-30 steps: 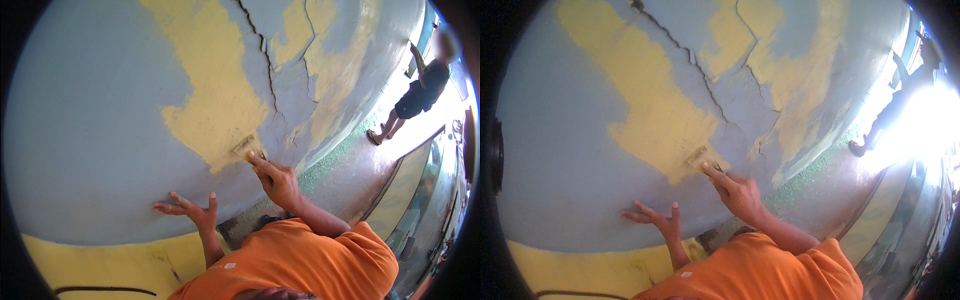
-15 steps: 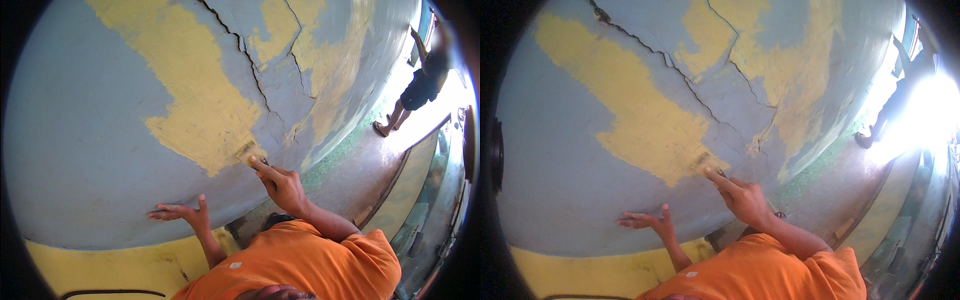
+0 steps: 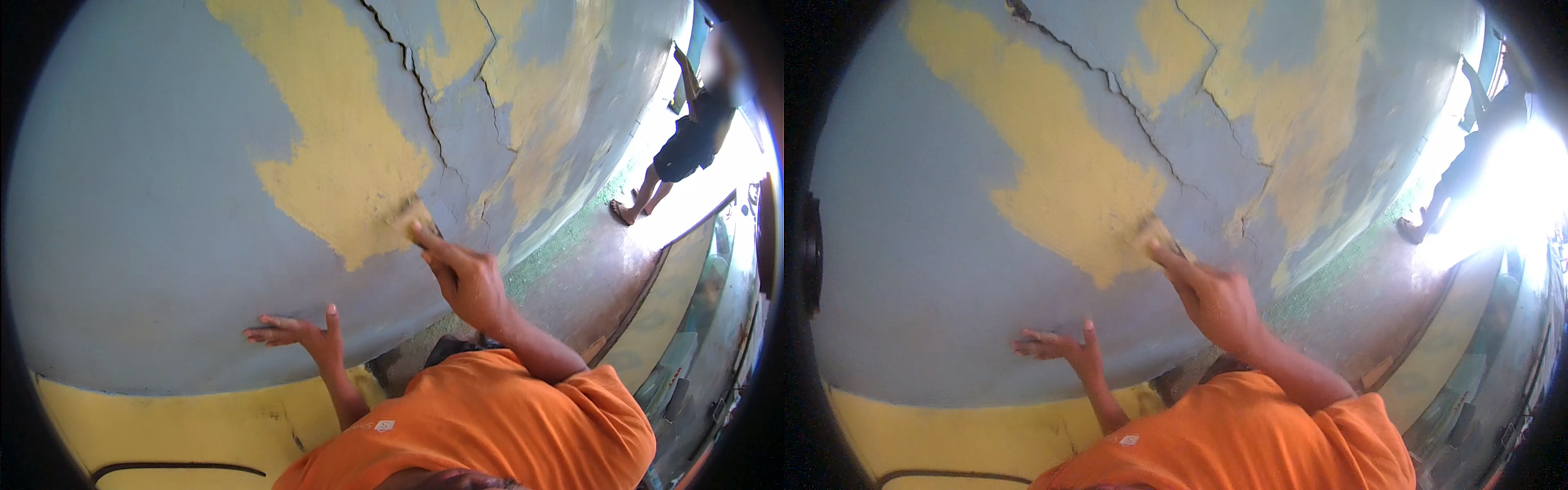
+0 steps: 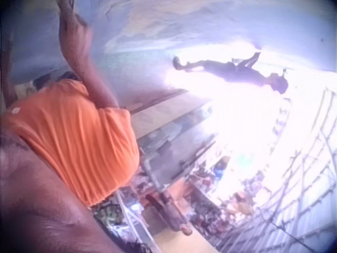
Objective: The person uses a scraper to remove old paint from a cracked wall. They repeatedly scrape along the crack and surrounding areas, occasionally wiping the scraper with their hand. Another person is visible in the background working on a different section of the wall.
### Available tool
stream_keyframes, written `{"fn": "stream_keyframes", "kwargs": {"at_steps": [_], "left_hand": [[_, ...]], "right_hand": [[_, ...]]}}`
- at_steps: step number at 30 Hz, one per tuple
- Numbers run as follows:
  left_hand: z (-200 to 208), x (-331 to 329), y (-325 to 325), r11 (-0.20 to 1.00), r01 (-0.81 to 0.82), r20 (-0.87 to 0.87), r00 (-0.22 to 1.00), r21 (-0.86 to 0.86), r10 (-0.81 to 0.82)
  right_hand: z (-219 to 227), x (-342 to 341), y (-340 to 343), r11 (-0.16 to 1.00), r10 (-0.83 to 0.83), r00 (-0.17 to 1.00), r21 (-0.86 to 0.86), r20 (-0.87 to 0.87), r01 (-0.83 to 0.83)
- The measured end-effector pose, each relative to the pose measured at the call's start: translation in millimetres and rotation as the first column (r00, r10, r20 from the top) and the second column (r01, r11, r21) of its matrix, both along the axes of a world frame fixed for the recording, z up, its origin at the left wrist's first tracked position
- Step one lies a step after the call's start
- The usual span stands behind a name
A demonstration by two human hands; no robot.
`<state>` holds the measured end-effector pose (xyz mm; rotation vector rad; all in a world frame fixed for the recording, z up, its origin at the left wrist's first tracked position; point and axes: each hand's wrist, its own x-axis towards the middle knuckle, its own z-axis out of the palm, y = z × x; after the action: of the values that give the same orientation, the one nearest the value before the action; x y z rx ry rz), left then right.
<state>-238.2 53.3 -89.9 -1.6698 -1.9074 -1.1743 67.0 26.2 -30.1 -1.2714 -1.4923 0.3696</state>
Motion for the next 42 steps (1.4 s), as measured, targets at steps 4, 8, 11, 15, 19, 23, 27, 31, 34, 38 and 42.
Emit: {"fn": "stream_keyframes", "kwargs": {"at_steps": [4,8,11,15,19,23,27,31,34,38,42], "left_hand": [[-3.2,-4.0,2.6,0.999,-0.019,-0.042,0.999,0.044,0.021],[-0.4,-2.1,-1.3,1.0,-0.009,-0.033,0.999,0.025,0.01],[-0.7,-1.0,-3.7,1.0,-0.006,0.025,1.0,-0.004,0.006],[-2.2,-3.2,-2.3,0.999,-0.02,-0.015,1.0,0.028,0.02],[-3.5,-5.7,1.9,0.998,-0.042,-0.032,0.999,0.048,0.044],[-4.0,-4.9,0.9,0.999,-0.01,-0.045,0.999,0.036,0.012],[-1.0,-1.1,0.7,0.999,0.032,-0.038,0.999,0.034,-0.031],[-1.3,0.3,1.6,0.999,0.03,-0.014,0.999,0.03,-0.03],[-3.2,-1.4,1.0,1.0,-0.01,-0.024,1.0,0.021,0.01],[-3.9,-3.4,2.3,1.0,-0.009,-0.057,0.998,0.015,0.01],[-5.7,-6.3,2.4,1.0,0.031,-0.045,0.999,0.005,-0.03]], "right_hand": [[-3.0,-3.0,-0.2,1.0,-0.017,1.0,-0.021,-0.015,0.017],[-1.8,-3.8,-1.6,0.999,-0.021,1.0,-0.039,0.003,0.022],[4.9,-6.4,-1.2,0.994,-0.022,0.997,-0.109,0.077,0.03],[24.0,-10.5,2.8,0.999,0.024,1.0,0.039,0.001,-0.024],[40.8,-12.5,2.2,0.997,0.067,0.998,0.03,0.015,-0.068],[41.5,-14.5,-4.2,0.985,0.051,0.998,-0.166,0.045,-0.043],[36.3,-15.6,-2.4,0.998,0.061,0.998,0.018,-0.008,-0.061],[36.4,-17.1,2.1,0.995,0.026,0.999,0.094,-0.027,-0.024],[42.1,-15.3,0.7,0.994,0.065,0.997,0.092,-0.037,-0.061],[51.4,-11.2,-2.6,0.998,0.027,1.0,0.048,0.001,-0.027],[48.8,-15.5,-7.6,0.998,0.055,0.998,-0.03,0.009,-0.055]]}}
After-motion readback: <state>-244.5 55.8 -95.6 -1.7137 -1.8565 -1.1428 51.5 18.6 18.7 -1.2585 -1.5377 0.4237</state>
